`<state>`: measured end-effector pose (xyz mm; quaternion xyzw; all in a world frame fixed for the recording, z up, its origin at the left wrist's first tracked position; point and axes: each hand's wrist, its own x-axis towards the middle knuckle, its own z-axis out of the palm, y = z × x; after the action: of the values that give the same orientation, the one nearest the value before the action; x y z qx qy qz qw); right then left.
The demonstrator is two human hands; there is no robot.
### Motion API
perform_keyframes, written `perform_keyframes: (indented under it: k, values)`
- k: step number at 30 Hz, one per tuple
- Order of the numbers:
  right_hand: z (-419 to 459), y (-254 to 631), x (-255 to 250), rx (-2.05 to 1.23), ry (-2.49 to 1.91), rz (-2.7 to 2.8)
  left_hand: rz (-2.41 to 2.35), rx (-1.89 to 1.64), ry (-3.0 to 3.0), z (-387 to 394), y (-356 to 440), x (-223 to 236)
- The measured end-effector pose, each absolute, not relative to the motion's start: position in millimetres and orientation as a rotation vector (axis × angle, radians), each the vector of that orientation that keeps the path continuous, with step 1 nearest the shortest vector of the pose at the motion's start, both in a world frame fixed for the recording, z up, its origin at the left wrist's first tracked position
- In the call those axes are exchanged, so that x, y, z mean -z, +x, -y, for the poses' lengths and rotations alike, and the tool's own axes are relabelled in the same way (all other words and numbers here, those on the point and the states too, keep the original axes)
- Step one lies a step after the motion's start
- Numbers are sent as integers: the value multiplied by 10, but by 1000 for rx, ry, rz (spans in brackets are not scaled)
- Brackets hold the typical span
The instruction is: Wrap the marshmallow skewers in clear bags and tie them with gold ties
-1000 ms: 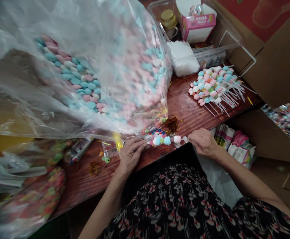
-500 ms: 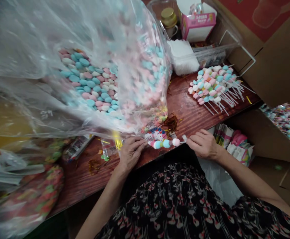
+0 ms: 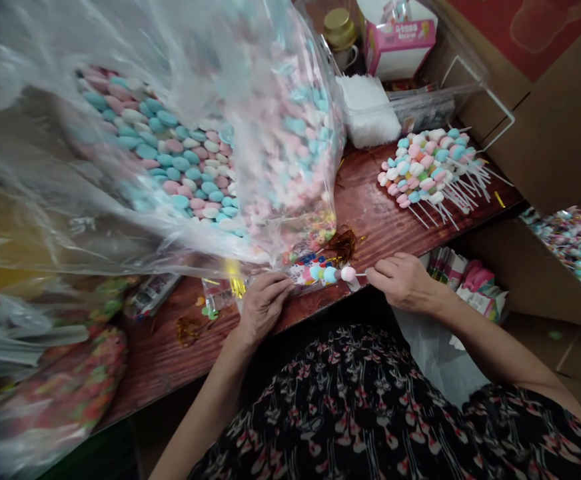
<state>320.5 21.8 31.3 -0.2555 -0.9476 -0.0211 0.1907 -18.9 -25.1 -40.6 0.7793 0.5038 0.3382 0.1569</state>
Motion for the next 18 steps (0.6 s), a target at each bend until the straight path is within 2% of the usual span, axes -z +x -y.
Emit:
perform_keyframes:
  k: [5,18]
  values:
    - [-309,3177,-429,-56,-687,2689,-1420,-989,2249,261,-176,413]
    - [-146,2995,-468,178,-714,2542,-1426,-984,2285,272,-130,329]
